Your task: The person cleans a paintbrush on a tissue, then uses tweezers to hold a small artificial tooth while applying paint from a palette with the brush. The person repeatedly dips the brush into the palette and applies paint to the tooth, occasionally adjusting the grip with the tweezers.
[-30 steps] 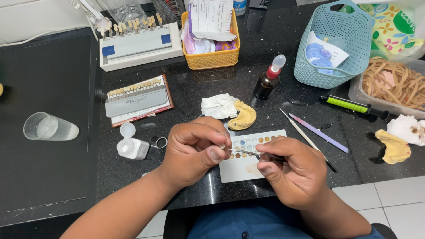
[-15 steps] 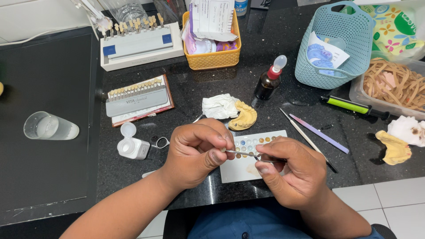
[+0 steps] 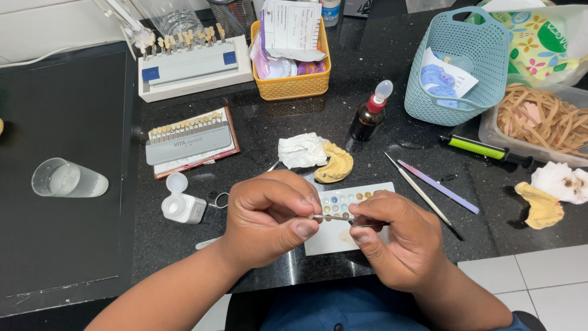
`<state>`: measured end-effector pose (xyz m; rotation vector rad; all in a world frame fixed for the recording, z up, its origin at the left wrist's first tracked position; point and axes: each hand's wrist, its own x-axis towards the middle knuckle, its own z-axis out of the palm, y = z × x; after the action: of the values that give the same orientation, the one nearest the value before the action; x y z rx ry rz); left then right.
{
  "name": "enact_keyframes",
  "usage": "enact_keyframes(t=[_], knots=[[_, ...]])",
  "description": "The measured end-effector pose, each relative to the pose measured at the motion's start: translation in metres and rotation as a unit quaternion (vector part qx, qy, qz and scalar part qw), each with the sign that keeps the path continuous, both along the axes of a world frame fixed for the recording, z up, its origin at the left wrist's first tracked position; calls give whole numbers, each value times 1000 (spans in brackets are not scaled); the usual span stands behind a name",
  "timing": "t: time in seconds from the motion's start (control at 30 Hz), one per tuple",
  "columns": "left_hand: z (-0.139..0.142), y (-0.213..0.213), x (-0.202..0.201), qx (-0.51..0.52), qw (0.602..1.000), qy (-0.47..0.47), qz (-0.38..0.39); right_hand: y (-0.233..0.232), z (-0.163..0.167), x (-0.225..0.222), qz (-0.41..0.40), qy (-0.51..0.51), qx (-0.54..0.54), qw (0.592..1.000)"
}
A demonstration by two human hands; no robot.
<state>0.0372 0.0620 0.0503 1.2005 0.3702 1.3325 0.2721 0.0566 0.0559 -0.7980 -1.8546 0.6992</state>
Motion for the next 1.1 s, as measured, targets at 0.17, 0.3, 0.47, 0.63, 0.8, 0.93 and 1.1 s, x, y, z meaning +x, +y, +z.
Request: enact_keyframes(t=[0.17, 0.3, 0.47, 0.63, 0.8, 0.93, 1.1], knots=[[7, -3, -4, 38, 998, 35, 22, 3, 2, -5, 22, -6, 15, 1000], [11, -6, -4, 70, 993, 70, 63, 4, 3, -8, 35, -6, -6, 999], [20, -7, -2, 99, 983, 117, 105, 7, 4, -8, 51, -2, -39, 998], [37, -12, 4, 188, 939, 213, 192, 9, 3, -6, 68, -16, -61, 996], [59, -30, 14, 162, 941, 237, 178, 4, -4, 3, 126, 32, -108, 986], [67, -48, 29, 125, 956, 219, 147, -22, -22, 15, 267, 153, -247, 919], [57, -66, 51, 74, 960, 224, 150, -52, -58, 23, 317, 207, -290, 879]])
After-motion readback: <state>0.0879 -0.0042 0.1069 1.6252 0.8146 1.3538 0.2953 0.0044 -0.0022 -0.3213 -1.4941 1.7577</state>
